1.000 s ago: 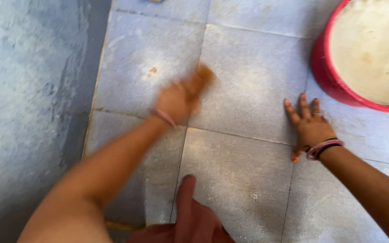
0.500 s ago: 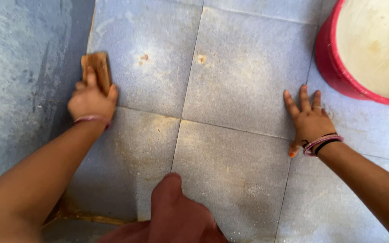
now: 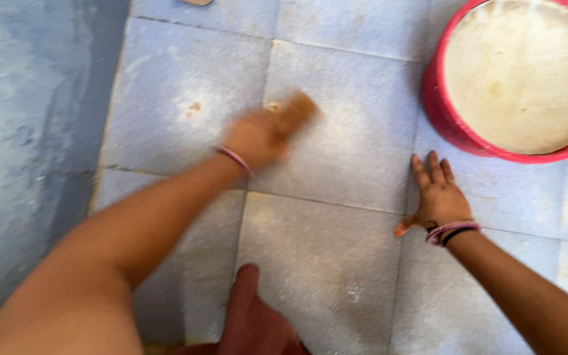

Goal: The person scrubs a tiled floor using a sponge and a red bucket of water. They repeatedly dip the sponge into the bucket and scrub various sections of the floor, including corners and areas near a wall. The person also uses a metal cup to pour water onto the floor during the cleaning process.

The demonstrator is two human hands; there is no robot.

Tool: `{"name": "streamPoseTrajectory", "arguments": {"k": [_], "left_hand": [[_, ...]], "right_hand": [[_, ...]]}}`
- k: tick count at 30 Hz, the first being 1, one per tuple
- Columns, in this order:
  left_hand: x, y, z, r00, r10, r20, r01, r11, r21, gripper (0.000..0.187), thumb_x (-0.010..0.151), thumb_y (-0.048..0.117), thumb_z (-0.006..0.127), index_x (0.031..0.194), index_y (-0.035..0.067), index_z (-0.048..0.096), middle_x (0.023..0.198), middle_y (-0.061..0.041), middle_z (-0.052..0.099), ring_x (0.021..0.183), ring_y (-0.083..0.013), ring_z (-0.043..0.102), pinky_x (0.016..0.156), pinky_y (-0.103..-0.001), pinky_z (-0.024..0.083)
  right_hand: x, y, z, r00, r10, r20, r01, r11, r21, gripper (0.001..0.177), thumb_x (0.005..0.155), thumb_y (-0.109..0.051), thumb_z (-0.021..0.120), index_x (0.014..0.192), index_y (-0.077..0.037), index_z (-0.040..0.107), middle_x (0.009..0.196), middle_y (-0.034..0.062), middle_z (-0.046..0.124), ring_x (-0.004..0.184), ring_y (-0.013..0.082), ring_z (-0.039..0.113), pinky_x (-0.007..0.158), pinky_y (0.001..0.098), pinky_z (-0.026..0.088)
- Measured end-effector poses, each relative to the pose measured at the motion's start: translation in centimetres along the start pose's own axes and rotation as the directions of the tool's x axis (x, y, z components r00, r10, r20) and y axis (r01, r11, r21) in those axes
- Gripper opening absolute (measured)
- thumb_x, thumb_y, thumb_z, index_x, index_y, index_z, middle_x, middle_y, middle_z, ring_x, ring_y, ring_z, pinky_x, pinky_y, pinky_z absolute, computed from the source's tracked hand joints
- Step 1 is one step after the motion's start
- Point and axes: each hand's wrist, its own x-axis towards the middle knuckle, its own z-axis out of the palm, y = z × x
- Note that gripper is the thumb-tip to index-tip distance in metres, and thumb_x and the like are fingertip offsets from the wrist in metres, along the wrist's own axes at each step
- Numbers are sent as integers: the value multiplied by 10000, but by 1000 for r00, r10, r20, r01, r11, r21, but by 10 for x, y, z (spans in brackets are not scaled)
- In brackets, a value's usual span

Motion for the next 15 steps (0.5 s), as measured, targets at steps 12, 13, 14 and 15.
{"name": "streamPoseTrajectory", "arguments": {"k": [12,13,14,15], "left_hand": [[150,47,79,980,-188,-70,200,908,368,371,1005,210,521,1326,44,605,1018,-220,701,760,-265,656,628,-458,527],[138,82,89,993,32,-110,8,941,338,452,874,328,585,1188,9,652,956,-216,703,746,-298,660,652,-487,518],[126,110,90,998,68,0,-65,949,309,404,927,333,583,1193,37,656,1043,-216,692,872,-292,667,743,-453,530],[100,130,88,956,291,28,-290,935,202,537,967,221,560,1496,141,515,1197,-211,677,943,-329,673,785,-492,549]], "right_hand": [[0,-12,-15,989,90,114,-90,996,-6,1667,405,-400,1072,1646,-267,-32,1716,127,-66,1567,405,25,1254,491,259],[-1,-9,-11,989,89,119,-89,996,-6,1643,422,-395,1068,1648,-263,-19,1717,122,-56,1572,391,25,1261,478,254],[0,-6,-3,994,84,75,-87,995,48,1612,425,-422,1069,1626,-230,10,1710,117,-47,1577,357,15,1269,452,229],[0,0,8,996,80,32,-83,991,101,1585,427,-450,1070,1603,-196,39,1702,113,-38,1581,324,4,1277,426,204]]}}
